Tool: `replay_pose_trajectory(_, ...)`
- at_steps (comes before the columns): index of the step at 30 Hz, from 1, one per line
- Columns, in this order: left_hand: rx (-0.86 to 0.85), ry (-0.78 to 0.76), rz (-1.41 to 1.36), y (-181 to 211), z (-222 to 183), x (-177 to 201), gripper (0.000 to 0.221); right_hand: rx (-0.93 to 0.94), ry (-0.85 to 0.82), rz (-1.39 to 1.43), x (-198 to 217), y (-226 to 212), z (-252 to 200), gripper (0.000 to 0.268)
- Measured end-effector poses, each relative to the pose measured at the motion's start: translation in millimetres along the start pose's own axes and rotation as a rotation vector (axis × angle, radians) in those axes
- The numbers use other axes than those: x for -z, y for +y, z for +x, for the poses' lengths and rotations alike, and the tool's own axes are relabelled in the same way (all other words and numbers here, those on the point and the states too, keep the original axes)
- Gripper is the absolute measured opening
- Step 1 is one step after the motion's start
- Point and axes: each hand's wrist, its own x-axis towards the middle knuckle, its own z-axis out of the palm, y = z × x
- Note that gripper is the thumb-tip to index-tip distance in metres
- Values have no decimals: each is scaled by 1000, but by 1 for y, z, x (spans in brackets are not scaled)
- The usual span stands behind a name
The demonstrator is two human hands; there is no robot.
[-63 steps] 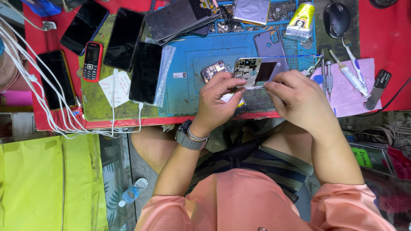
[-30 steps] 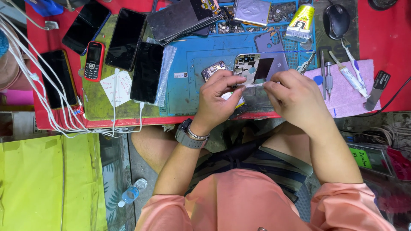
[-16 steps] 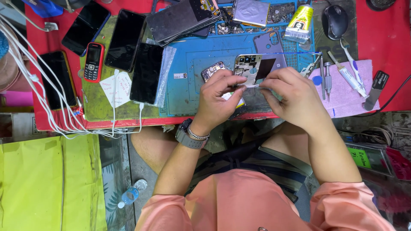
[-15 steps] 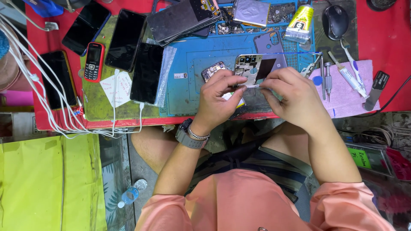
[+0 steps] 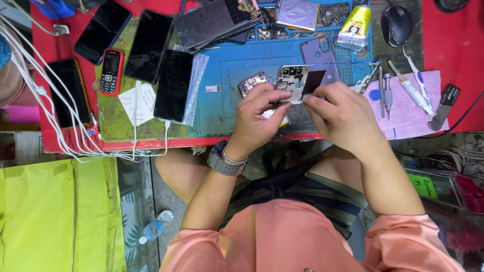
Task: Disassembling a mobile phone to remove internal components like the battery and screws for repair or cleaning.
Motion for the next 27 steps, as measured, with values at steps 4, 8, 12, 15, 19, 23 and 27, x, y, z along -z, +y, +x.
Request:
replay_pose_trajectory(4, -6, -2, -7, 1, 1, 0, 24, -19, 9, 60, 1, -1, 3, 8)
replay_pose_trajectory(8, -7, -3, -7, 2, 1, -1, 24, -36, -12, 112, 6, -3, 6, 9)
replay_pose_trajectory(12, -8, -6, 6, 2, 0, -2, 25, -58, -55, 126, 6, -1, 5, 9)
replay_pose_trajectory(15, -9, -10, 4, 0, 0, -1, 25, -74, -81, 140, 6, -2, 7, 11)
replay_pose_trajectory(19, -4, -4, -5, 0, 3, 2, 24, -88, -69, 212, 12, 1, 6, 16)
replay_pose_trajectory(23, -5, -12, 0, -1, 4, 3, 25, -127, -65, 262, 12, 0, 6, 16)
replay_pose_trajectory(27, 21, -23, 1, -6, 4, 2, 26, -92, -50, 166, 7, 3, 5, 16)
